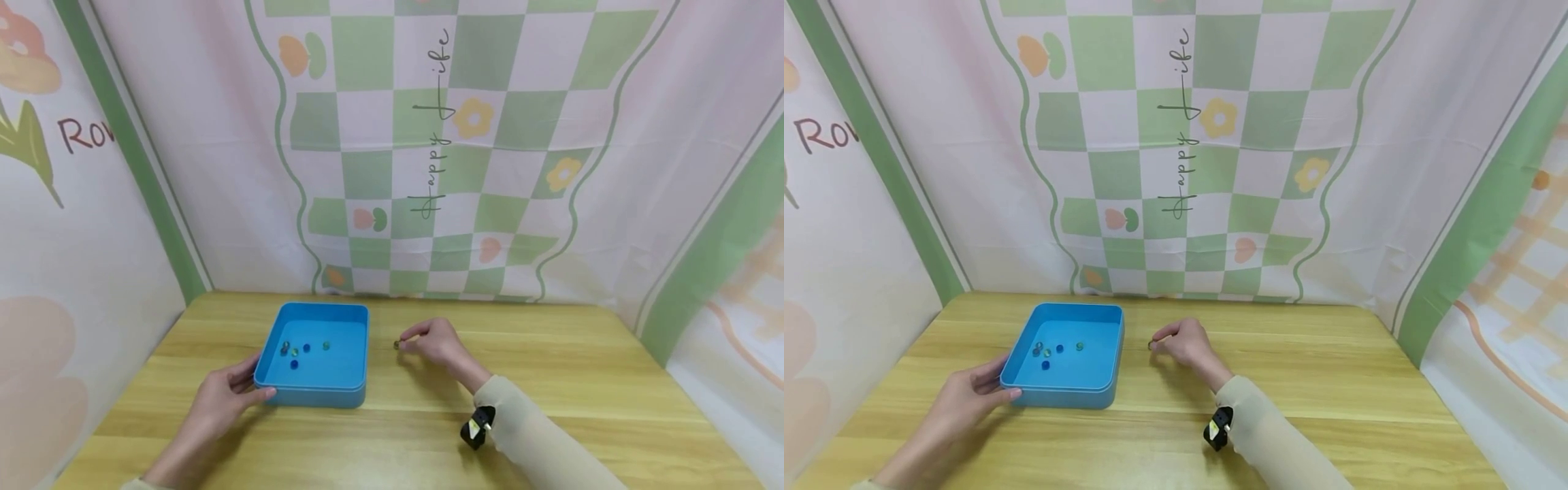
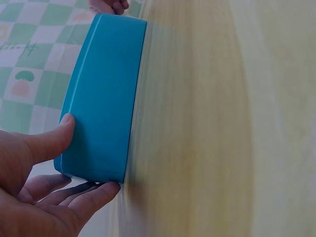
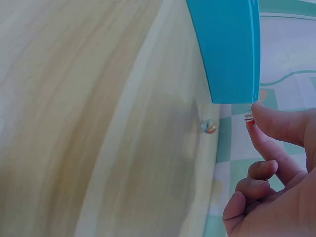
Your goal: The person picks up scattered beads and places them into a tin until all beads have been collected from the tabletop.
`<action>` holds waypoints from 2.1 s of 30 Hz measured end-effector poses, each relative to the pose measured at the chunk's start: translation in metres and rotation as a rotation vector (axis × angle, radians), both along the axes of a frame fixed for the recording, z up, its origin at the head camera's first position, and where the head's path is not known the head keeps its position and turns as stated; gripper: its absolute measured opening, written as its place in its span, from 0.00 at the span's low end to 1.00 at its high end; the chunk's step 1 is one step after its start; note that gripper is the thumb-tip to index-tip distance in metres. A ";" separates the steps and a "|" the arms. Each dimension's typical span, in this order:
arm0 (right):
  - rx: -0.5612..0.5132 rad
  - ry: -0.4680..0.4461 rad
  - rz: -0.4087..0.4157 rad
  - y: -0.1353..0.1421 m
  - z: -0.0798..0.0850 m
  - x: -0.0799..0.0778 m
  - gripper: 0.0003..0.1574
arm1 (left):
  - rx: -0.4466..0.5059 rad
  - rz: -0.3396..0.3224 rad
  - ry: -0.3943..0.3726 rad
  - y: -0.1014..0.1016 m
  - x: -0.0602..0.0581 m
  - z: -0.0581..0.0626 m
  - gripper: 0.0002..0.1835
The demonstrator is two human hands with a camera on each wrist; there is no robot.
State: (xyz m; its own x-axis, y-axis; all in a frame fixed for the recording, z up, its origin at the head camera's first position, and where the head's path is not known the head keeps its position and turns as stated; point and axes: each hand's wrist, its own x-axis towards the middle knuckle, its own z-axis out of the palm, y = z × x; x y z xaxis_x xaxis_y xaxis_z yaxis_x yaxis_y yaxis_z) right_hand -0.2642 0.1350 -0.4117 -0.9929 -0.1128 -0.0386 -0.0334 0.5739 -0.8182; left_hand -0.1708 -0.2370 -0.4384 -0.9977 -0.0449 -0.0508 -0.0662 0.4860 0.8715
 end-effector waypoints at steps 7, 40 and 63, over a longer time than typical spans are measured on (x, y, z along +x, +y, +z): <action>-0.014 0.005 0.003 -0.009 0.005 -0.001 0.06 | 0.006 0.001 0.002 0.000 0.000 -0.002 0.44; -0.069 0.028 0.089 -0.059 0.032 -0.005 0.06 | -0.002 0.007 0.005 0.000 -0.001 -0.001 0.43; -0.017 0.024 0.148 -0.092 0.038 -0.009 0.04 | -0.001 0.003 0.017 -0.001 -0.001 -0.003 0.43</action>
State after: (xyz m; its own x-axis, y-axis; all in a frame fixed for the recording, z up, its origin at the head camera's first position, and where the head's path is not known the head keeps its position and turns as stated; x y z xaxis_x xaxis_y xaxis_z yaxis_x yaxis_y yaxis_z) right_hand -0.2730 0.0427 -0.3741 -0.9660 -0.2581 -0.0124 -0.1357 0.5476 -0.8256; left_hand -0.1716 -0.2379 -0.4410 -0.9983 -0.0484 -0.0338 -0.0531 0.4867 0.8719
